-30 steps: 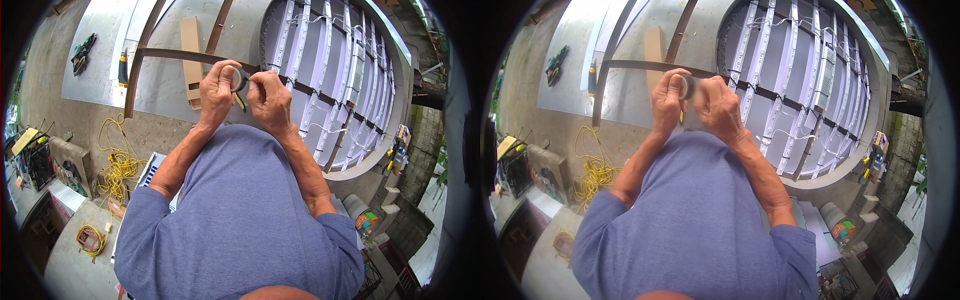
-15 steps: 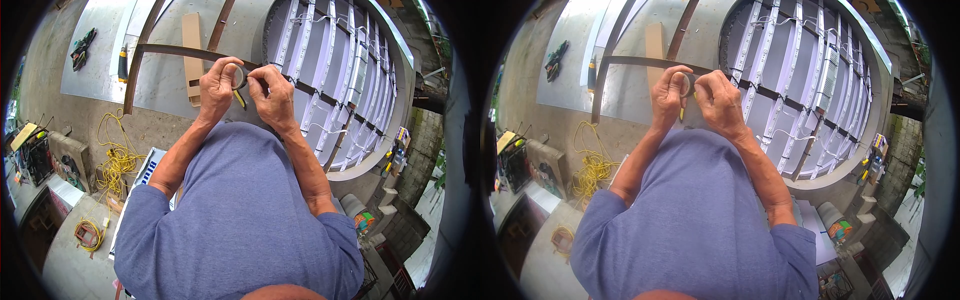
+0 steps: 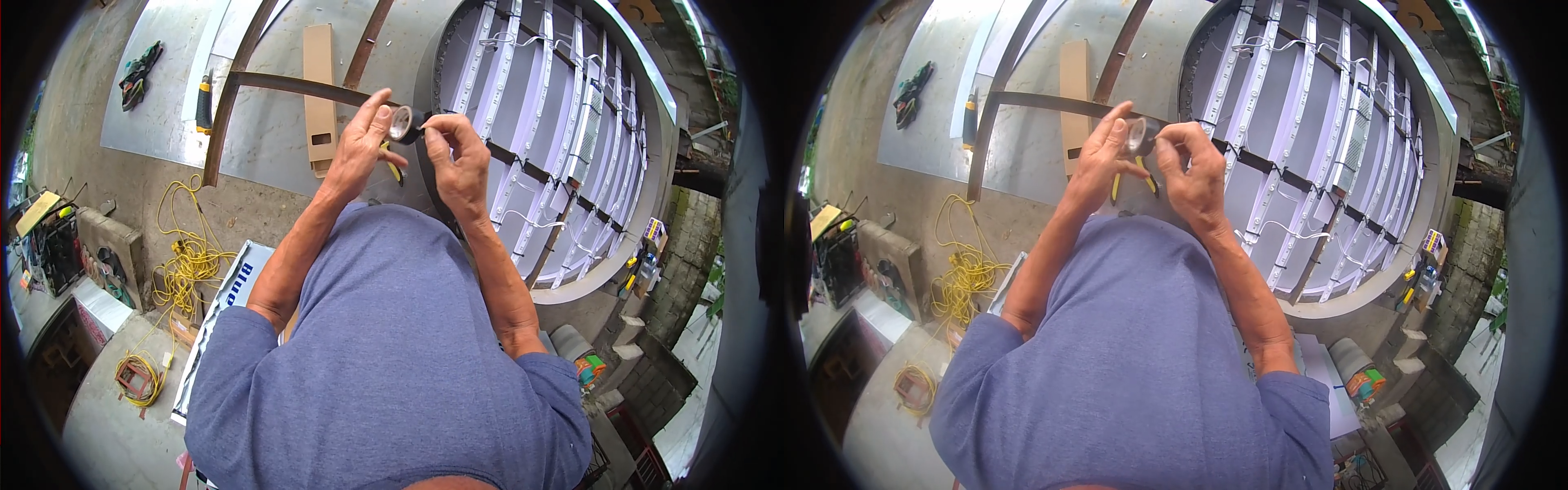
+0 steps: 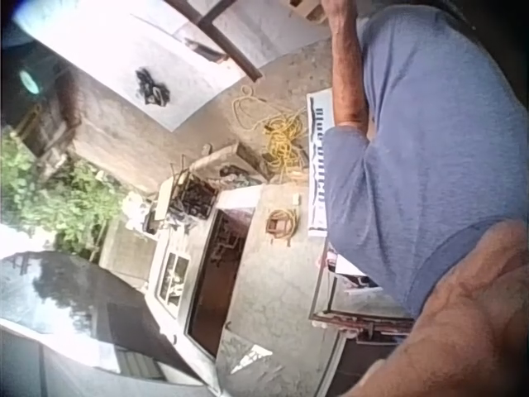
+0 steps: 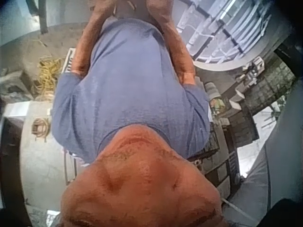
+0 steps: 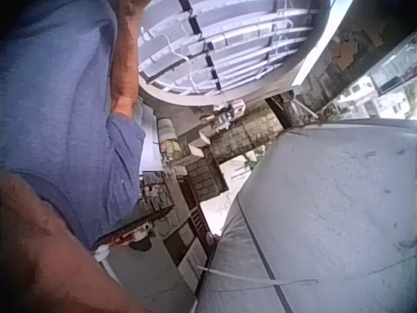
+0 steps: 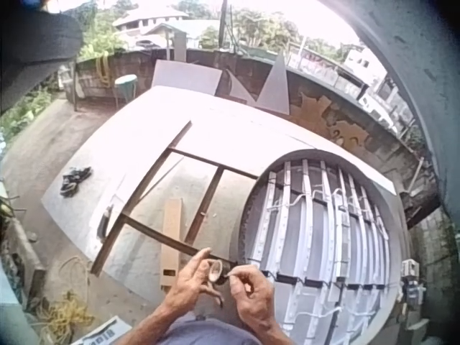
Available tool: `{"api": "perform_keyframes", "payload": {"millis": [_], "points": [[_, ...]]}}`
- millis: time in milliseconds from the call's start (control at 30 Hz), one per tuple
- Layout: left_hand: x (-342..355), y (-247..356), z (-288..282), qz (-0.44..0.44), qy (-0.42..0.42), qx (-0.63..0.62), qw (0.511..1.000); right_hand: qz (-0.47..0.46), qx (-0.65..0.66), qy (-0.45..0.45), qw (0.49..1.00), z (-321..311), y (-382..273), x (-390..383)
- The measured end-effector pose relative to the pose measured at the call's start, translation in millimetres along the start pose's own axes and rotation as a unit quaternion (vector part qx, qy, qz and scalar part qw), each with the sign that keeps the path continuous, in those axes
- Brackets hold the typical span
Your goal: Wiring and securing LED strips on a circular sign frame using tape and scissors.
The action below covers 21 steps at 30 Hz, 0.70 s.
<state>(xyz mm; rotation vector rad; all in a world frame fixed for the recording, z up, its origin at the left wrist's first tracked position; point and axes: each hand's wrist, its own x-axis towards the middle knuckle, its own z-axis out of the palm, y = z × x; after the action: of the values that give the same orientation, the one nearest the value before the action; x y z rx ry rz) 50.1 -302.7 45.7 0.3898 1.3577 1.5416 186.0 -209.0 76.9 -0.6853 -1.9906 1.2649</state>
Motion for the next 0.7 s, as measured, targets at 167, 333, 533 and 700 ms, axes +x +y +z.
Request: {"api": "perform_keyframes", "payload": {"millis": [167, 333, 533, 700], "points": [[-8.6, 6.1, -12.5, 0.147, -0.09, 0.094, 0.981, 0.207, 0.075, -0.002, 0.976, -9.3, -4.5, 6.6], [-9.7, -0.5, -23.2, 0.159, -0.157, 0.166, 0.96, 0.252, 0.155, -0.048, 0.954, -16.5, -13.1, 9.3], [-14.5, -5.0, -19.6, 0.117, -0.244, 0.074, 0.96, 0.24, 0.111, -0.06, 0.962, -27.1, -13.2, 3.1], [-28.4, 6.9, -19.7, 0.167, -0.201, 0.141, 0.955, 0.185, 0.072, -0.057, 0.979, -29.1, -26.1, 3.5]]}}
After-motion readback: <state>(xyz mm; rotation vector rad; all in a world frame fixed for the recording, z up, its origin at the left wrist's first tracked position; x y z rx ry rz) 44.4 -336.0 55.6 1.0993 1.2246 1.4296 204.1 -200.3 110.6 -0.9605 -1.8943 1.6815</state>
